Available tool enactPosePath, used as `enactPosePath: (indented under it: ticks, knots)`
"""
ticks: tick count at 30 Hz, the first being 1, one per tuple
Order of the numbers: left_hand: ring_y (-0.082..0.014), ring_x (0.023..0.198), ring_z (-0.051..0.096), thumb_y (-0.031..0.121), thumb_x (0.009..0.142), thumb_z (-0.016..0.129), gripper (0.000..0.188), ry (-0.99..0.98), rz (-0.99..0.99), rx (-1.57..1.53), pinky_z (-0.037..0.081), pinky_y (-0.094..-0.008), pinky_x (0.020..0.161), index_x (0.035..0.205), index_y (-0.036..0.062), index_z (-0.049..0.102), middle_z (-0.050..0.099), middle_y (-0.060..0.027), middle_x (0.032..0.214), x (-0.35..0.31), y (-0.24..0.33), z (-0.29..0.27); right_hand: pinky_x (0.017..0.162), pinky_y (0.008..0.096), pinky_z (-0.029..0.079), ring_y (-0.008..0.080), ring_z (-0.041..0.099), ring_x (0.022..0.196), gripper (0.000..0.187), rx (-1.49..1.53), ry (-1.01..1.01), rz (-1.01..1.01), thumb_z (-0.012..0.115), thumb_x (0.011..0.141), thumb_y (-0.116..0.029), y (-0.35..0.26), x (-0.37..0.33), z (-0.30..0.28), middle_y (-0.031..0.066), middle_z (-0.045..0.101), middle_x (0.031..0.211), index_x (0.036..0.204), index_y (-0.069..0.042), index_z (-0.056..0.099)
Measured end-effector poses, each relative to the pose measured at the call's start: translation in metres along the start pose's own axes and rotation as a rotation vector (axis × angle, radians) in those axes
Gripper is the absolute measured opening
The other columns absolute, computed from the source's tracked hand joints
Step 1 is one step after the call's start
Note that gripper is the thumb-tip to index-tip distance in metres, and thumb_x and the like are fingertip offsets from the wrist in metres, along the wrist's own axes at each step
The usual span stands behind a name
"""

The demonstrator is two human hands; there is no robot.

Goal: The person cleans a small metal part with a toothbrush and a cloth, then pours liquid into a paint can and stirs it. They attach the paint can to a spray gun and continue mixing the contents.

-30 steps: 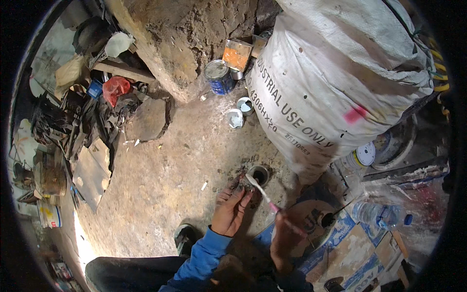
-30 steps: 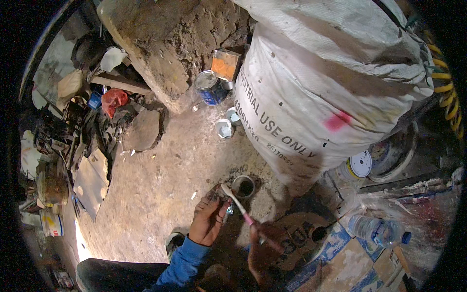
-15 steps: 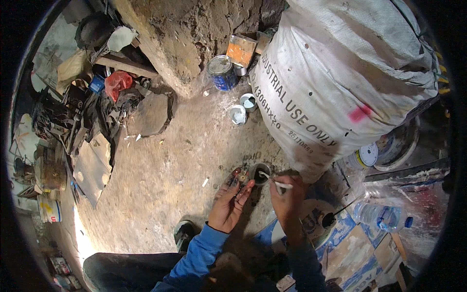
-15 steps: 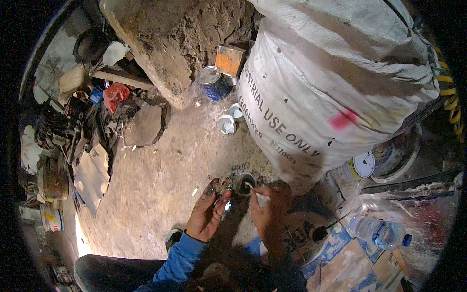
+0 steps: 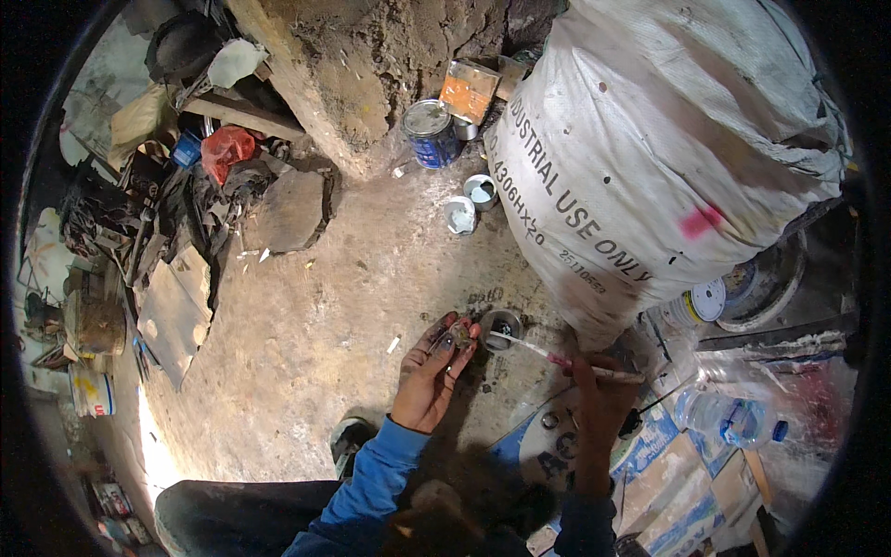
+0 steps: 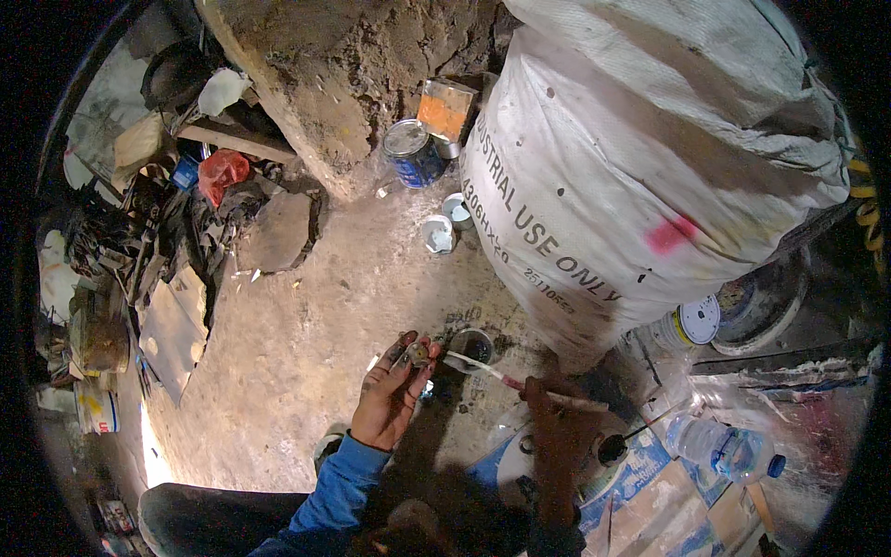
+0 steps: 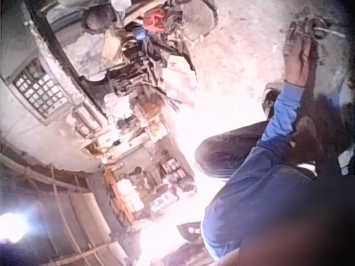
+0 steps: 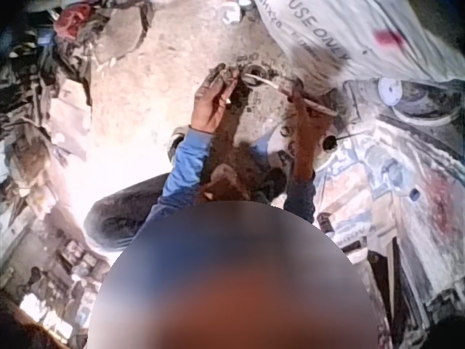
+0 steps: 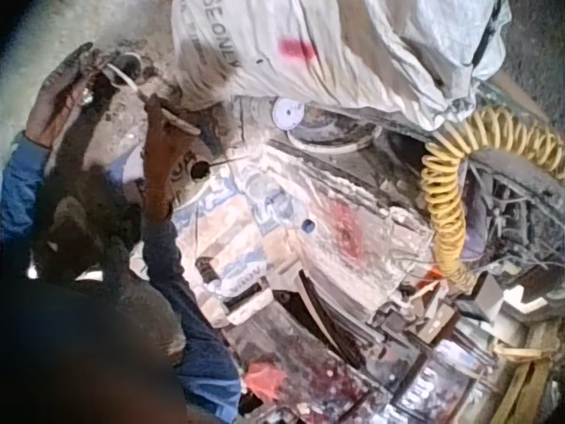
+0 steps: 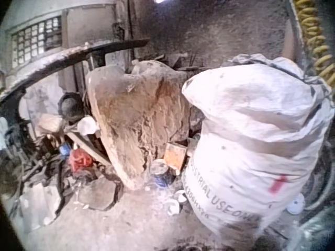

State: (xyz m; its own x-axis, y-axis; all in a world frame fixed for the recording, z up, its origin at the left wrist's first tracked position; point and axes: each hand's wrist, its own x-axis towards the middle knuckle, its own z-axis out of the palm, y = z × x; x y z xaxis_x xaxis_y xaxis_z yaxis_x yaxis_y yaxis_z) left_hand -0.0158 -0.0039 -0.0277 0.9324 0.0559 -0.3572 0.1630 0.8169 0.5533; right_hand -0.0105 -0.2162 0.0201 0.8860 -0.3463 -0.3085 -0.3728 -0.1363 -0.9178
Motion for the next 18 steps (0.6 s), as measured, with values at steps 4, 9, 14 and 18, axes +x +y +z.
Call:
enactPosePath:
  ticks: [4, 9, 14, 18]
  knots:
    - [-0.0273, 0.119, 0.057, 0.003, 0.095, 0.056, 0.046, 0.018, -0.008, 0.061, 0.050, -0.0357, 0.102, 0.137, -0.0062, 0.040, 0.054, -0.0195, 0.131, -0.002, -0.008, 0.004, 0.068, 0.0263, 0.050, 0.0126, 0.064, 0.070, 0.011, 0.058, 0.112, -0.077, 0.072, 0.084, -0.007, 0.004, -0.027, 0.021, 0.0075, 0.070, 0.078, 0.085, 0.003, 0.067]
    - [-0.0229, 0.113, 0.060, 0.003, 0.095, 0.056, 0.044, 0.066, 0.031, 0.079, 0.050, -0.0350, 0.102, 0.136, -0.0060, 0.042, 0.057, -0.0170, 0.127, -0.007, -0.017, 0.004, 0.067, 0.0344, 0.051, 0.0224, 0.063, 0.075, 0.014, -0.317, 0.102, -0.494, 0.076, 0.078, -0.004, 0.011, -0.065, 0.043, 0.0108, 0.069, 0.084, 0.087, -0.001, 0.066]
    - [-0.0201, 0.111, 0.060, -0.002, 0.093, 0.058, 0.043, 0.141, 0.067, 0.038, 0.050, -0.0348, 0.099, 0.133, -0.0056, 0.045, 0.057, -0.0132, 0.125, -0.013, -0.024, 0.004, 0.067, 0.0398, 0.050, 0.0289, 0.060, 0.079, 0.021, -0.323, 0.065, -0.906, 0.078, 0.076, -0.001, 0.013, -0.082, 0.051, 0.0109, 0.066, 0.087, 0.090, -0.004, 0.064]
    - [-0.0200, 0.109, 0.060, -0.003, 0.091, 0.060, 0.039, 0.202, 0.123, 0.102, 0.049, -0.0325, 0.098, 0.128, -0.0035, 0.050, 0.059, -0.0133, 0.122, -0.019, -0.034, 0.011, 0.066, 0.0388, 0.049, 0.0280, 0.060, 0.074, 0.018, -0.314, 0.068, -0.794, 0.076, 0.080, -0.005, 0.016, -0.080, 0.050, 0.0100, 0.064, 0.081, 0.090, -0.006, 0.062]
